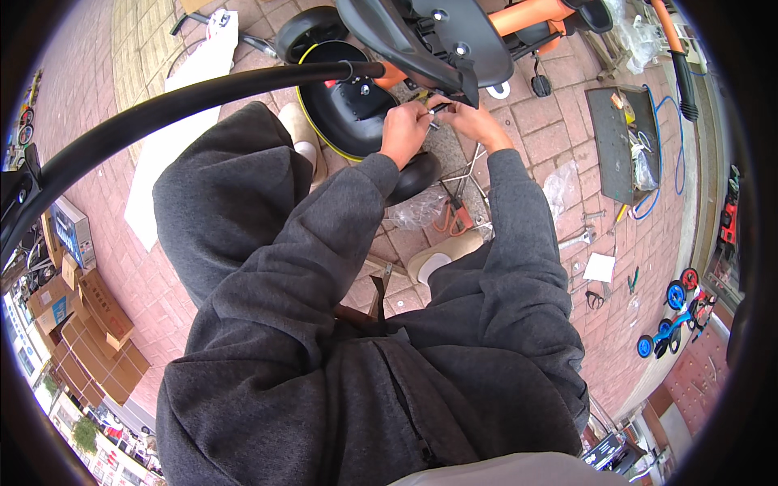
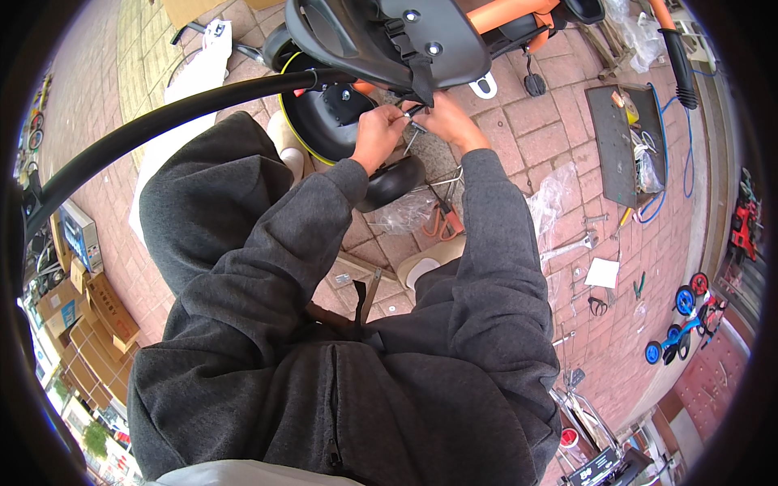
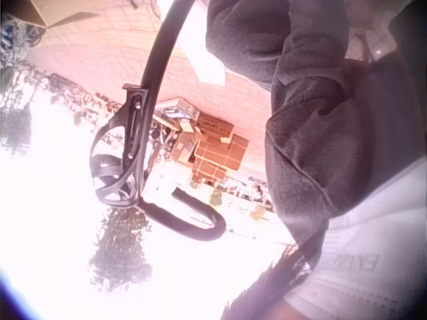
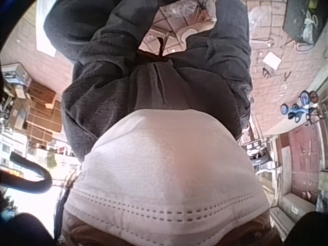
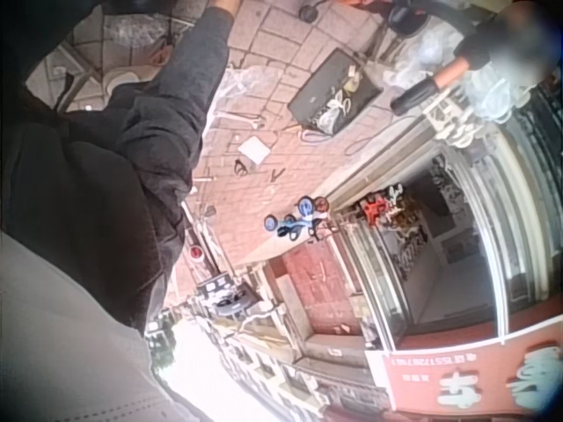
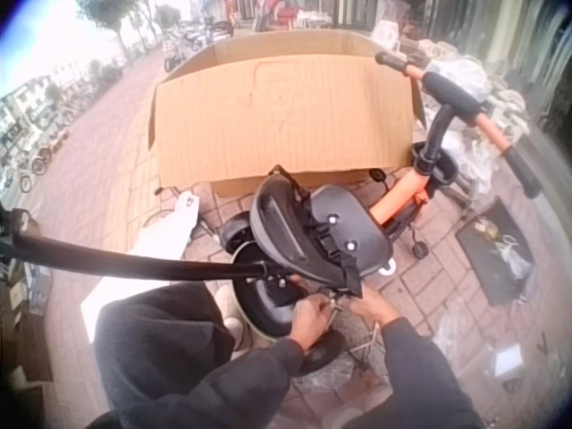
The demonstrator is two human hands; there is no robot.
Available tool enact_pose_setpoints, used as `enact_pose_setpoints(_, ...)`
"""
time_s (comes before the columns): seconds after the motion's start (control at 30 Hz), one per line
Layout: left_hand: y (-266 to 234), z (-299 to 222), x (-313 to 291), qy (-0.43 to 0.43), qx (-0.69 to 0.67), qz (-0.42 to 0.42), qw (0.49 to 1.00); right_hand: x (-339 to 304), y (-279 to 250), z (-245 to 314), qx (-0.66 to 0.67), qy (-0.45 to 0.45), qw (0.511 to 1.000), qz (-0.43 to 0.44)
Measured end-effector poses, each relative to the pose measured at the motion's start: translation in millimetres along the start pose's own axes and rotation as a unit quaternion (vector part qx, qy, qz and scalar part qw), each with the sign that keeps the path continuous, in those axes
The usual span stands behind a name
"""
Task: The person assembles a child's tricycle by attaching the handlebar to the frame. They use a wrench to tighten bolts and nuts, securing the handlebar in place.
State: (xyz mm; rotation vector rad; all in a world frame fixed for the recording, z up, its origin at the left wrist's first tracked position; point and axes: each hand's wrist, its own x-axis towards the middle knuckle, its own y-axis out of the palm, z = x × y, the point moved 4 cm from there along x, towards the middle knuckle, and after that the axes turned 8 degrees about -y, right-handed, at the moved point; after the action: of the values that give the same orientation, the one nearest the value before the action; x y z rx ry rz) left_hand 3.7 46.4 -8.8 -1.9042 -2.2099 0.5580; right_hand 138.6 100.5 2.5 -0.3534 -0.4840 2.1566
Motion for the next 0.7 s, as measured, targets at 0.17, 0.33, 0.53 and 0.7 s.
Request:
enact_pose_setpoints(0.17, 5.4, 8.5, 5.9, 0.011, -0.028, 0.008, 0.999, 3.6, 4.7, -7.3, 0.07, -0.008, 0.997, -0.032)
enact_pose_setpoints(0.33, 2.4, 11.1, 11.7, -0.005, -0.019, -0.025, 0.999, 9.3, 8.3, -20.1, 0.094, -0.037, 0.994, -0.044)
enact_pose_setpoints(0.53, -3.5, 10.2, 14.6, -0.006, -0.002, 0.005, 1.0, 14.1, 3.9, -31.9, 0.025, -0.037, 0.997, -0.063)
enact_pose_setpoints(0.7, -6.7, 8.1, 21.0, -0.021, 0.04, 0.009, 0.999, 18.7, 10.7, -27.6, -0.125, -0.073, 0.988, -0.047)
